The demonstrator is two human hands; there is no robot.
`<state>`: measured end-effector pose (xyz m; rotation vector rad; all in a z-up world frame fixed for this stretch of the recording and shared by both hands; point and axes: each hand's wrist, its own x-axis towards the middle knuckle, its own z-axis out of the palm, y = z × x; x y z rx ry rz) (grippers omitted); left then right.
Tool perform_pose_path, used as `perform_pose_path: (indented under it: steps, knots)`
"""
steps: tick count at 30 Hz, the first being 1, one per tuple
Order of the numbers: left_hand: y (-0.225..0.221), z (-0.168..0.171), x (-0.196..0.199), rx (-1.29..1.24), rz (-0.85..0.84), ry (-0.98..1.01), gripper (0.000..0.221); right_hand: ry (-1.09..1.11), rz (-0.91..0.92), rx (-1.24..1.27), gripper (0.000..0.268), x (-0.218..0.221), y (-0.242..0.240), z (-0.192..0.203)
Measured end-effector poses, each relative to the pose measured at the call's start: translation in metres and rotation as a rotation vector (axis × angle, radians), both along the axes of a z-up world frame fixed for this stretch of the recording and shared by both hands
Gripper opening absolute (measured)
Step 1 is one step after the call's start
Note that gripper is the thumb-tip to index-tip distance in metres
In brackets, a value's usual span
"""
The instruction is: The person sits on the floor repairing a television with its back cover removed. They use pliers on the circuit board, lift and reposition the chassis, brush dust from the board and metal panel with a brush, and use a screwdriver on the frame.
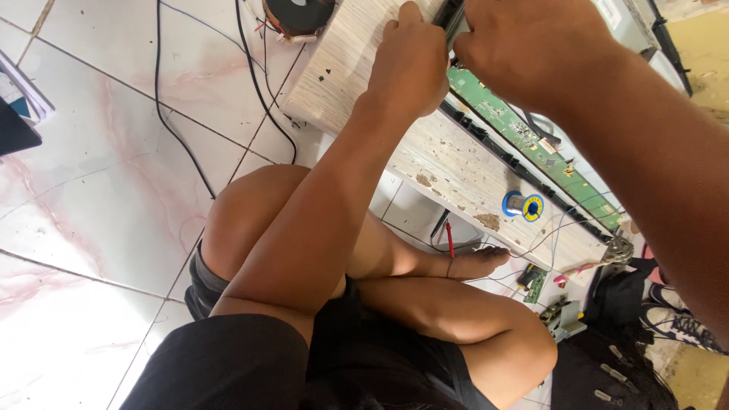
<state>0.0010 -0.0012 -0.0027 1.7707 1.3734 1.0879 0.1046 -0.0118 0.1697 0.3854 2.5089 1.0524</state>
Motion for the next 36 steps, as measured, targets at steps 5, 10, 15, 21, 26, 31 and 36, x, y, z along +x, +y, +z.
perform_pose_path:
  steps: [5, 10, 15, 21, 26, 31, 36]
  knots:
    - [-0.001, 0.007, -0.006, -0.016, 0.001, 0.006, 0.012, 0.023, -0.101, -0.013, 0.008, -0.002, -0.014, -0.003]
    - [0.0, 0.015, -0.008, -0.043, -0.015, 0.048, 0.018, 0.183, -0.365, -0.01, 0.016, -0.007, -0.048, -0.016]
    - [-0.001, 0.017, -0.011, -0.104, -0.055, 0.071, 0.025, 0.809, -0.761, 0.028, 0.033, 0.022, -0.08, -0.068]
    - [-0.008, 0.018, -0.013, -0.069, -0.08, 0.085, 0.016, 1.016, -0.788, -0.051, 0.036, 0.021, -0.085, -0.068]
    - [-0.009, 0.016, -0.011, -0.082, -0.03, 0.02, 0.02, 0.961, -0.759, -0.159, 0.035, 0.023, -0.076, -0.044]
    - [-0.005, 0.02, -0.015, -0.109, -0.061, 0.047, 0.022, 1.11, -1.153, -0.321, 0.035, 0.015, -0.079, -0.039]
    - [-0.007, 0.017, -0.01, -0.085, -0.06, 0.003, 0.015, 1.094, -1.174, -0.32, 0.034, 0.017, -0.087, -0.042]
